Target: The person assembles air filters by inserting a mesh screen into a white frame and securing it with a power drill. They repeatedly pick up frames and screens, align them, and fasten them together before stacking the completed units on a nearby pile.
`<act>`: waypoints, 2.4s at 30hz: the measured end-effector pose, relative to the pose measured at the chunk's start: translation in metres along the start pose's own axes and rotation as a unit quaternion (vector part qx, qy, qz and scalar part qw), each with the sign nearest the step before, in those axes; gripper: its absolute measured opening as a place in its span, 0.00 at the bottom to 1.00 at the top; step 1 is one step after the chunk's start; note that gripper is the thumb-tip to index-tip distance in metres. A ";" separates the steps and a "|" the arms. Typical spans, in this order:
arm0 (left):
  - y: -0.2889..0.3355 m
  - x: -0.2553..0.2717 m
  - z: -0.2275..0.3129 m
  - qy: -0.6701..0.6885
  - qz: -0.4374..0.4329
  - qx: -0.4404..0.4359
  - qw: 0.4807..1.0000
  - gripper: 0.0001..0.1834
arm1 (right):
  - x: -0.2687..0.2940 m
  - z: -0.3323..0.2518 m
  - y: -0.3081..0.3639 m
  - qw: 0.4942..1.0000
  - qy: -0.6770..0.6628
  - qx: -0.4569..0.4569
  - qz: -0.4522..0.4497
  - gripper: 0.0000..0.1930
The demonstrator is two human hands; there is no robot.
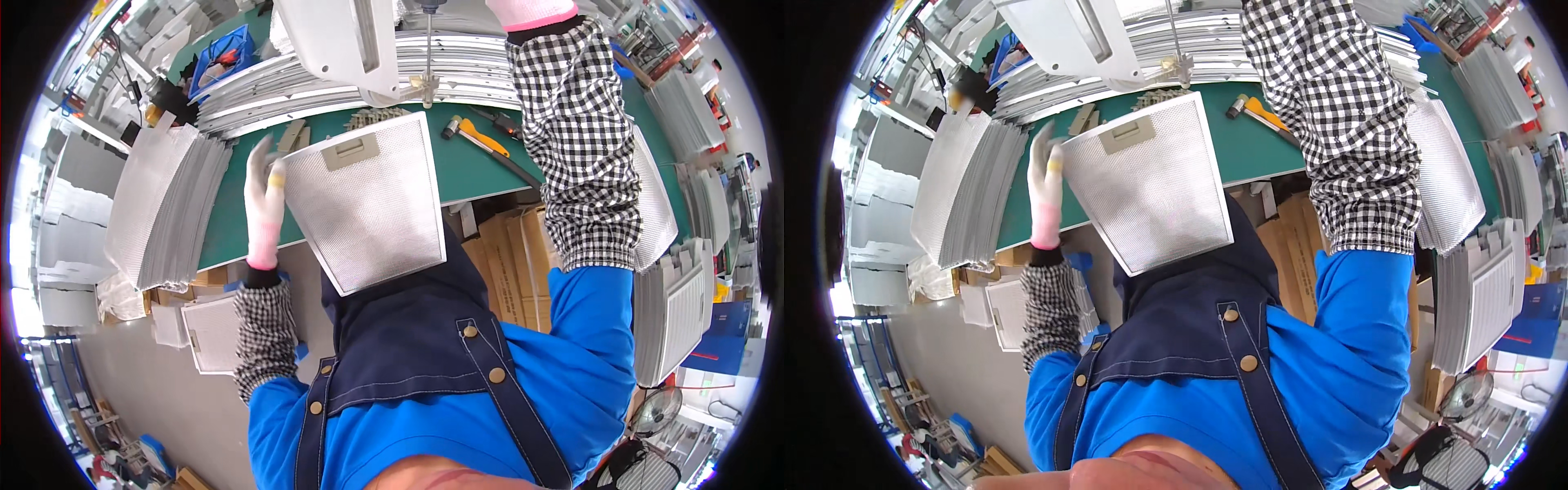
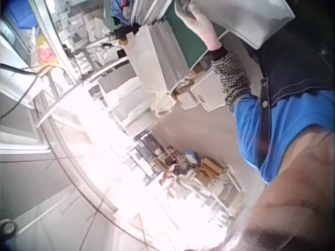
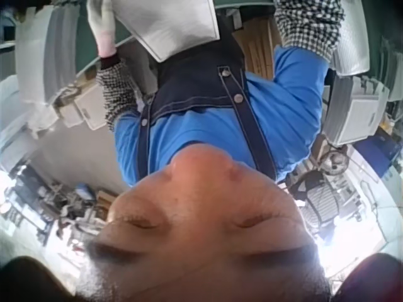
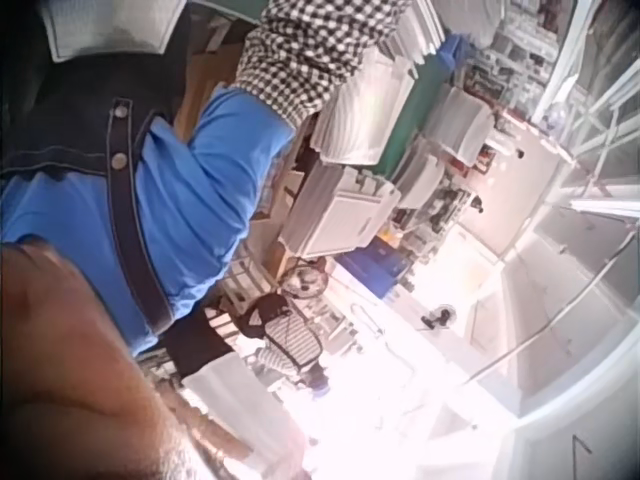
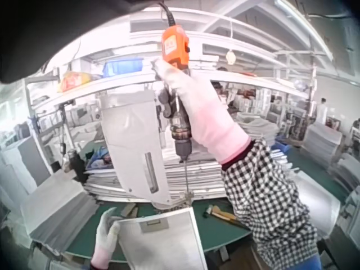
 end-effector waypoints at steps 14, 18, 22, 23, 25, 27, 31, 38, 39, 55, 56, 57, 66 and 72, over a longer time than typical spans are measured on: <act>0.014 -0.071 0.137 -0.373 -0.068 -0.209 0.902 0.14 | -0.007 0.060 0.020 0.974 -0.173 -0.133 0.065 0.15; 0.034 -0.055 0.161 -0.357 -0.024 -0.218 0.908 0.17 | -0.031 0.037 0.026 0.987 -0.095 -0.122 0.043 0.20; 0.043 -0.054 0.158 -0.361 -0.002 -0.245 0.900 0.22 | -0.043 0.052 0.027 0.984 -0.092 -0.149 0.021 0.20; 0.046 -0.051 0.160 -0.347 0.017 -0.262 0.900 0.22 | -0.047 0.053 0.028 0.982 -0.108 -0.153 0.024 0.20; 0.044 -0.049 0.154 -0.345 0.003 -0.233 0.909 0.23 | -0.048 0.055 0.028 0.979 -0.124 -0.159 0.029 0.19; 0.044 -0.047 0.155 -0.369 -0.017 -0.205 0.906 0.25 | -0.048 0.056 0.027 0.978 -0.129 -0.163 0.029 0.18; 0.045 -0.047 0.161 -0.378 -0.020 -0.201 0.904 0.30 | -0.041 0.044 0.023 0.965 -0.170 -0.150 0.129 0.16; 0.045 -0.050 0.152 -0.373 0.027 -0.194 0.907 0.27 | -0.045 0.043 0.024 0.969 -0.220 -0.109 0.006 0.13; 0.044 -0.050 0.151 -0.364 0.050 -0.204 0.907 0.25 | -0.046 0.042 0.027 0.971 -0.210 -0.113 0.004 0.14; 0.045 -0.049 0.152 -0.309 0.066 -0.201 0.927 0.18 | -0.036 0.049 0.028 0.971 -0.163 -0.152 0.089 0.15; 0.045 -0.050 0.149 -0.299 0.069 -0.197 0.931 0.17 | -0.041 0.043 0.031 0.974 -0.161 -0.145 0.059 0.14; 0.047 -0.053 0.145 -0.268 0.068 -0.217 0.936 0.16 | -0.048 0.040 0.033 0.977 -0.163 -0.139 0.025 0.14; 0.062 -0.054 0.166 -0.248 0.046 -0.347 0.903 0.14 | -0.052 0.070 0.062 0.996 -0.033 -0.064 -0.055 0.09; 0.068 -0.063 0.154 -0.245 0.016 -0.323 0.914 0.15 | -0.067 0.085 0.066 0.994 -0.045 -0.083 -0.061 0.08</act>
Point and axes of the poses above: each hand's wrist, its own y-axis away from the middle knuckle, its own x-axis out of the back of the hand, z = x × y, the point moved 10 cm from there along -y, towards the middle knuckle, and after that the axes turned 12 degrees about -y, right-handed, at the moved point
